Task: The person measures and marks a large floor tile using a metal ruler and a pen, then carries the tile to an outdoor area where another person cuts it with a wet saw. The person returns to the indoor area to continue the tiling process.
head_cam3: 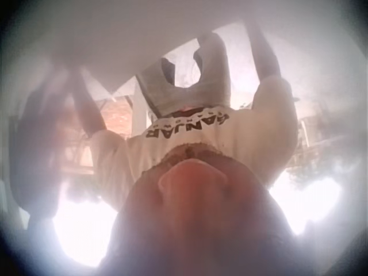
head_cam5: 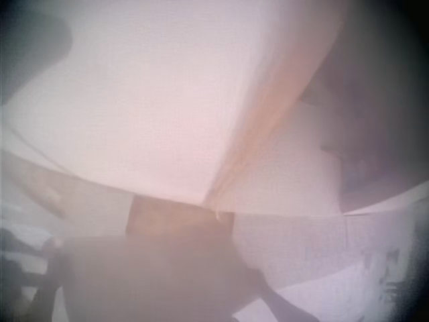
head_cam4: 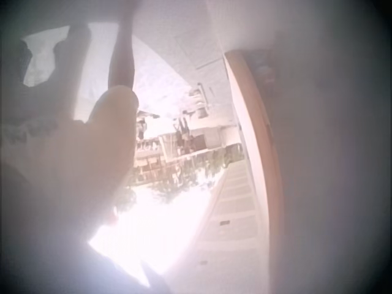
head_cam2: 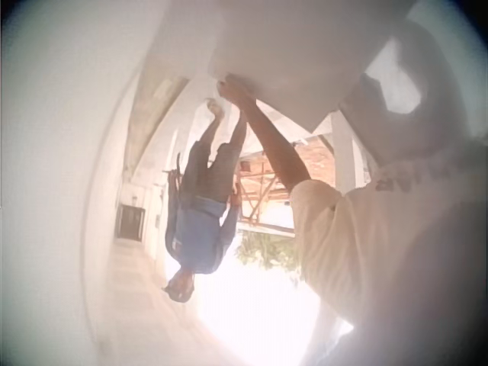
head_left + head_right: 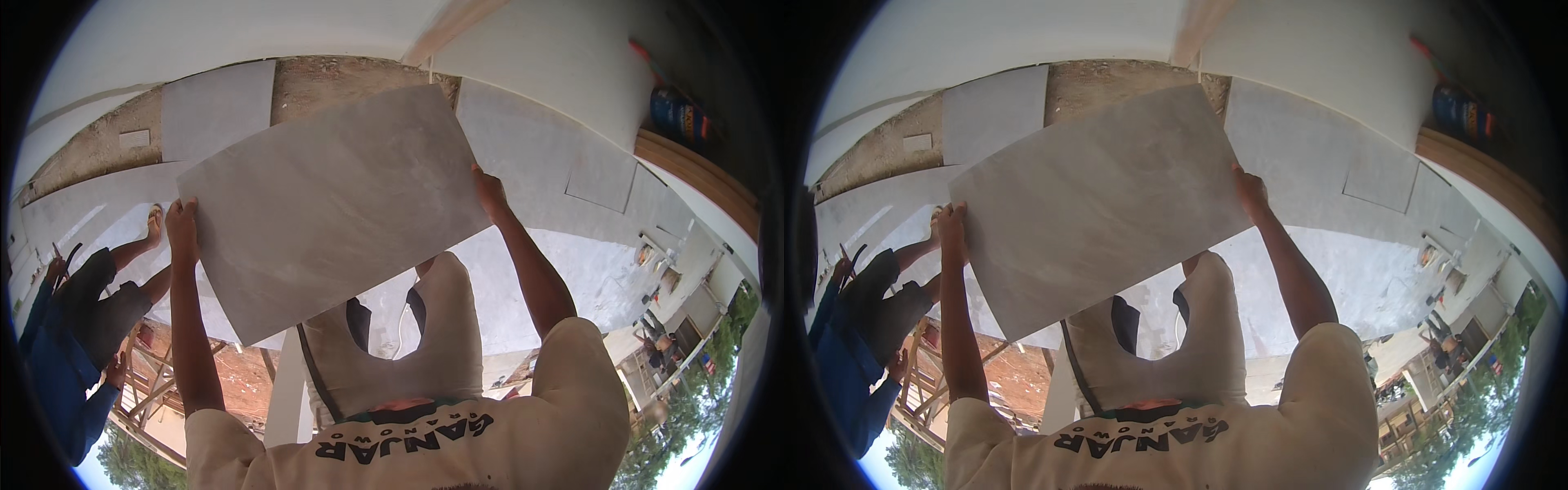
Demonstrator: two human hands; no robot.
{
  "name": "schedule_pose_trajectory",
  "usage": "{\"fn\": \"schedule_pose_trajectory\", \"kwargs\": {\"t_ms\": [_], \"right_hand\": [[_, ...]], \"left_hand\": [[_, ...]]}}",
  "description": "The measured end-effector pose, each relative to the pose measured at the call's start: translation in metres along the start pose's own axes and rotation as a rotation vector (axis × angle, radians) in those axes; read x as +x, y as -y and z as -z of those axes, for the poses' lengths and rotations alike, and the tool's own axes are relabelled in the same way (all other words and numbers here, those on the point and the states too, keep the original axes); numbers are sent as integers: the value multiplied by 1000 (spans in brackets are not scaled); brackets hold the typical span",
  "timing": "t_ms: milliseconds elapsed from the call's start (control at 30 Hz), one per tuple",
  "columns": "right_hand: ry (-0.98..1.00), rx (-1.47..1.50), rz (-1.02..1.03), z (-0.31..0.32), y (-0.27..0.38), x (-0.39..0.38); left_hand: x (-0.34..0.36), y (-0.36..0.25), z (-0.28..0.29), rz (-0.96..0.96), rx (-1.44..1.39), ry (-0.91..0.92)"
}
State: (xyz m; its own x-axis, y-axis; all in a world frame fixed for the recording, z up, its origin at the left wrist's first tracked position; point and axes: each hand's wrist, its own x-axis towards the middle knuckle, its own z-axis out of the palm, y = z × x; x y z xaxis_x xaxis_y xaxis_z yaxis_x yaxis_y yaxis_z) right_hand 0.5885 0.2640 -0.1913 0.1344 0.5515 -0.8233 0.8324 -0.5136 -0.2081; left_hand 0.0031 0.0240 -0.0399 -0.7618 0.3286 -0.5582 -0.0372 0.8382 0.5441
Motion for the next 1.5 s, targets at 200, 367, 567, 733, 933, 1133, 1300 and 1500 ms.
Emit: {"fn": "schedule_pose_trajectory", "kwargs": {"t_ms": [200, 367, 567, 733, 933, 1133, 1300, 1500], "right_hand": [[-72, 190, 81, -101, -15, 60], [-51, 431, 116, -178, -27, 127], [-167, 403, 234, -244, -42, 200], [-91, 468, 185, -275, -35, 223], [-237, 424, 351, -282, -31, 239], [-229, 460, 195, -263, -24, 227], [-274, 516, 188, -253, -53, 260], [-349, 513, 215, -245, -54, 260]], "left_hand": [[125, 20, -107, -141, 114, 34], [223, 84, -158, -260, 132, 13], [287, 136, -210, -325, 39, -24], [333, 146, -230, -405, 31, -21], [400, 146, -235, -486, 122, -7], [411, 143, -271, -520, 72, -59], [396, 107, -311, -561, 121, 136], [405, 97, -332, -523, 108, 225]]}}
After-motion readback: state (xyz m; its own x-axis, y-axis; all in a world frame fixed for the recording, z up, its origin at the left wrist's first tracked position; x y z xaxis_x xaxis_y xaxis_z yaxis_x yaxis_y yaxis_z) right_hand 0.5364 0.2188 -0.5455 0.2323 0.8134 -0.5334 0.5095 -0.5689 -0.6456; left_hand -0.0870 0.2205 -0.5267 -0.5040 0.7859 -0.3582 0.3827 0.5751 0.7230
